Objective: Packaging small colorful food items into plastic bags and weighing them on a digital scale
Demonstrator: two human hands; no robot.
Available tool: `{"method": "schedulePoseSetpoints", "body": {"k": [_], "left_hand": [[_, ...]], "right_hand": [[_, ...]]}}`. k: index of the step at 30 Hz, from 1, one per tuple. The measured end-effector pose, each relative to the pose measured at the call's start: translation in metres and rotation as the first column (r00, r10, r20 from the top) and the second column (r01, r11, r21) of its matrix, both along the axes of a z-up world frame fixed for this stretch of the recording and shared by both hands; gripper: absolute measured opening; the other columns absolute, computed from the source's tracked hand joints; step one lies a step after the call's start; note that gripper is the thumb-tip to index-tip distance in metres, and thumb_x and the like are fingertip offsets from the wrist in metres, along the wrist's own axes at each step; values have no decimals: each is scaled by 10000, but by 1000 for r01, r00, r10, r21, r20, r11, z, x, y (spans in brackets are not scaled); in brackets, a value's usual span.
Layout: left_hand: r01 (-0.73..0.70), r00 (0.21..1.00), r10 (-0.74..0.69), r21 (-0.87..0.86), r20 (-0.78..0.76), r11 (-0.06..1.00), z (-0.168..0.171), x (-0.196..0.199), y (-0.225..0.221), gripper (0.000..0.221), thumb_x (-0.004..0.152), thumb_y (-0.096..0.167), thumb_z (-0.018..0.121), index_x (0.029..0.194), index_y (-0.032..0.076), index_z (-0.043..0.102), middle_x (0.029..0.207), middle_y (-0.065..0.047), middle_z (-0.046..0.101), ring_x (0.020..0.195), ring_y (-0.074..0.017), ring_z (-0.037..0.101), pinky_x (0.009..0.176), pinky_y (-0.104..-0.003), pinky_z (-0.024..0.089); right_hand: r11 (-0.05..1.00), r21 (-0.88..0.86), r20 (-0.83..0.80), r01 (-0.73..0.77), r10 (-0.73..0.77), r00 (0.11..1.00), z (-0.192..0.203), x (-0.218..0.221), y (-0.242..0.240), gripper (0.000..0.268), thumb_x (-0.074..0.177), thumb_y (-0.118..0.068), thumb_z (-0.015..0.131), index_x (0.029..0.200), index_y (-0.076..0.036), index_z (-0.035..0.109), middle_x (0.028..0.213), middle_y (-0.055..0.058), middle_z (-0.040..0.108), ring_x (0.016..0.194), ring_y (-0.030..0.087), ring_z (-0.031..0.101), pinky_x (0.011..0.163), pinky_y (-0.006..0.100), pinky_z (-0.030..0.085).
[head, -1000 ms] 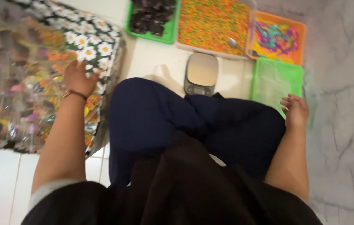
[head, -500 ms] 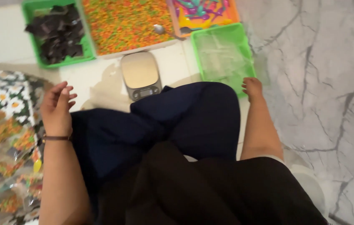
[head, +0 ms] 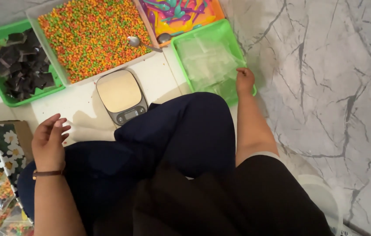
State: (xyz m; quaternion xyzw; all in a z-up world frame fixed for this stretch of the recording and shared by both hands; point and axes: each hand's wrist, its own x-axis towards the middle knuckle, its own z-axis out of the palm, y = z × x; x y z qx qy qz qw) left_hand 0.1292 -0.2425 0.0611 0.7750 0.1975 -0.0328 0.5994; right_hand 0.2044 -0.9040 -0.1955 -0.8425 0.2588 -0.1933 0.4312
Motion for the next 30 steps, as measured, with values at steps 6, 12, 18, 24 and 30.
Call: {"method": "schedulePoseSetpoints", "body": {"k": [6,12,18,24,30], "left_hand": [[-24,1000,24,-16,8,1000,-8,-1,4,285,1109,170,551,1367,54,584,1220,-40,663,1044,-136,639,894,-242,501],[-17,999,18,-40,32,999,-2,-3,2,289,1097,165,542,1361,57,587,1223,-38,657,1044,-124,632,903,-235,493],[0,996,7,-83,83,997,6,-15,10,297,1094,175,551,1364,55,587,1226,-47,658,1038,-127,632,900,-239,493],[74,979,-49,-121,199,990,1,-30,17,312,1082,168,558,1367,45,582,1229,-72,657,1029,-135,631,877,-240,490],[270,906,-249,-13,341,963,11,-50,-4,370,1009,19,656,1377,40,628,1194,-202,683,999,-260,672,859,-360,561]], "right_hand": [[969,231,-283,-87,153,947,24,23,36,170,807,-169,659,875,-36,741,732,55,693,643,169,669,651,285,554],[900,436,-566,-16,288,772,47,22,70,168,872,-184,783,931,-42,714,819,81,729,745,174,746,622,271,545],[908,406,-328,106,37,944,69,20,45,142,823,-120,615,892,-21,688,760,110,691,615,211,703,514,299,558],[999,-31,90,41,-38,995,103,-15,-9,162,936,-101,572,803,-46,647,717,85,694,518,187,634,482,286,534],[778,627,181,21,-172,968,274,-95,115,111,959,-111,605,1065,-126,637,918,77,745,775,172,777,650,281,665]]}}
